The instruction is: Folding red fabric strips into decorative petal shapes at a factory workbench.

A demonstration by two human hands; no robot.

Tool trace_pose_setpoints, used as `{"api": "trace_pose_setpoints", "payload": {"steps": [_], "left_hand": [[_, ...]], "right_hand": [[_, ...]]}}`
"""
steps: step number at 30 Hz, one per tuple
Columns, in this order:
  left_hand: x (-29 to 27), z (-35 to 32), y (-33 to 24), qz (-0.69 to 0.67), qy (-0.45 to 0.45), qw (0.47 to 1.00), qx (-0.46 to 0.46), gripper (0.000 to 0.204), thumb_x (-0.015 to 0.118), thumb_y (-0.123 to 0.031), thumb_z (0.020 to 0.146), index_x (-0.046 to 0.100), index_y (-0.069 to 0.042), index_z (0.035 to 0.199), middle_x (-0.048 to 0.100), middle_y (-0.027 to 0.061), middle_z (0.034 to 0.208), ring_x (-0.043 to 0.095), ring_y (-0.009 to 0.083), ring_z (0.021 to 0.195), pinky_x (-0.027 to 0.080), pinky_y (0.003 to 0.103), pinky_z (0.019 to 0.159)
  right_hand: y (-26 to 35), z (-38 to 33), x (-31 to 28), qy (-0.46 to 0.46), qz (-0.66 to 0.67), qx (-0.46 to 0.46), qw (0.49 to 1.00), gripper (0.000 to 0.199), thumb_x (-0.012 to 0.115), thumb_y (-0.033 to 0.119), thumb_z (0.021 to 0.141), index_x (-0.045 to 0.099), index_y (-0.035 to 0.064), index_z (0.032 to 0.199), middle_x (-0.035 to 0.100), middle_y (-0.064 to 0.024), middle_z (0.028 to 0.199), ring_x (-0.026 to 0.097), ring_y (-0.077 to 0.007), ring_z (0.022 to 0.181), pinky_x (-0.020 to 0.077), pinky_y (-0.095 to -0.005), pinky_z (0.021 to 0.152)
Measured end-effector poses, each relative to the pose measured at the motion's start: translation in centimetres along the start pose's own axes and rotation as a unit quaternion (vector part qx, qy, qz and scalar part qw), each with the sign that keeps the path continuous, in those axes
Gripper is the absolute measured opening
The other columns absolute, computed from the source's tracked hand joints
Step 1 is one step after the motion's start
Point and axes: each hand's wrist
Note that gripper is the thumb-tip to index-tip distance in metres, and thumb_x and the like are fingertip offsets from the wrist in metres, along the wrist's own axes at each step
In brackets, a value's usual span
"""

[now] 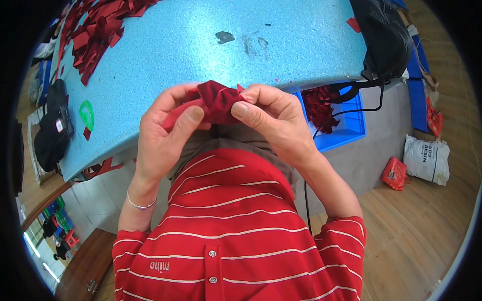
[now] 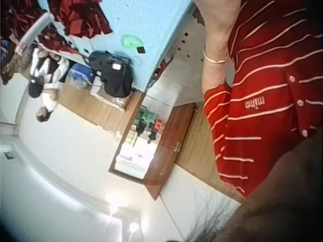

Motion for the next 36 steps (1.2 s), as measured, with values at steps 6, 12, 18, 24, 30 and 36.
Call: {"api": "trace_pose_setpoints", "payload": {"steps": [6,12,18,24,30,36], "left_hand": [[-0.7,1.1,0.1,0.298,0.034,0.911,0.282,0.039,0.081,-0.007,0.084,0.066,-0.001,0.119,0.071,0.0109,0.108,0.068,0.0209,0.098,0.054,0.031,0.081],[0.2,0.5,-0.9,-0.02,0.003,0.997,-0.069,0.019,0.071,-0.017,0.098,0.072,0.002,0.095,0.071,0.0033,0.079,0.065,0.0063,0.069,0.053,0.021,0.064],[-0.5,0.9,-0.9,-0.008,0.037,0.994,-0.1,0.025,0.071,-0.025,0.098,0.072,0.0,0.093,0.069,0.0005,0.077,0.06,0.0047,0.064,0.047,0.02,0.057],[-0.6,0.9,-1.5,0.078,0.063,0.993,-0.066,0.025,0.069,-0.025,0.1,0.072,-0.001,0.096,0.07,0.0003,0.08,0.06,0.0047,0.068,0.048,0.02,0.059],[-0.5,0.4,-0.3,-0.09,-0.024,0.995,-0.047,0.022,0.066,-0.017,0.101,0.067,0.002,0.112,0.071,0.0056,0.093,0.065,0.0096,0.078,0.053,0.023,0.073],[-0.9,0.0,-0.2,-0.004,-0.06,0.998,0.029,0.017,0.07,-0.012,0.098,0.067,0.001,0.109,0.072,0.0068,0.092,0.066,0.0103,0.079,0.054,0.024,0.075]], "right_hand": [[-0.1,-0.1,-0.2,-0.012,0.135,0.106,0.985,0.014,0.069,0.021,0.1,0.07,0.0068,0.102,0.062,0.0047,0.089,0.05,-0.0024,0.079,0.0417,-0.0199,0.069],[-0.1,0.0,-0.2,0.032,0.136,0.046,0.989,0.025,0.067,0.018,0.101,0.067,0.0035,0.121,0.068,0.0004,0.1,0.058,-0.0066,0.091,0.0484,-0.0243,0.08],[-0.1,-0.2,0.3,0.043,0.02,0.004,0.999,0.029,0.066,0.015,0.1,0.066,0.0014,0.126,0.07,-0.004,0.115,0.062,-0.0105,0.109,0.05,-0.0285,0.098],[-1.6,-0.3,0.0,0.016,0.143,0.014,0.989,0.019,0.063,0.019,0.103,0.069,0.004,0.113,0.067,-0.0008,0.098,0.059,-0.0078,0.09,0.0485,-0.026,0.082],[-1.5,-0.2,1.7,-0.082,0.235,0.027,0.968,0.02,0.063,0.027,0.104,0.066,0.0075,0.099,0.057,0.0017,0.079,0.046,-0.0089,0.071,0.0374,-0.0262,0.065],[-2.3,-0.1,1.5,-0.085,0.22,0.012,0.972,0.02,0.062,0.028,0.104,0.065,0.0085,0.103,0.058,0.0008,0.082,0.047,-0.0098,0.073,0.0387,-0.0276,0.068]]}}
Point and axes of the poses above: each hand's wrist, its own z-axis towards the middle knuckle, its own x-axis out of the palm, y = z × x
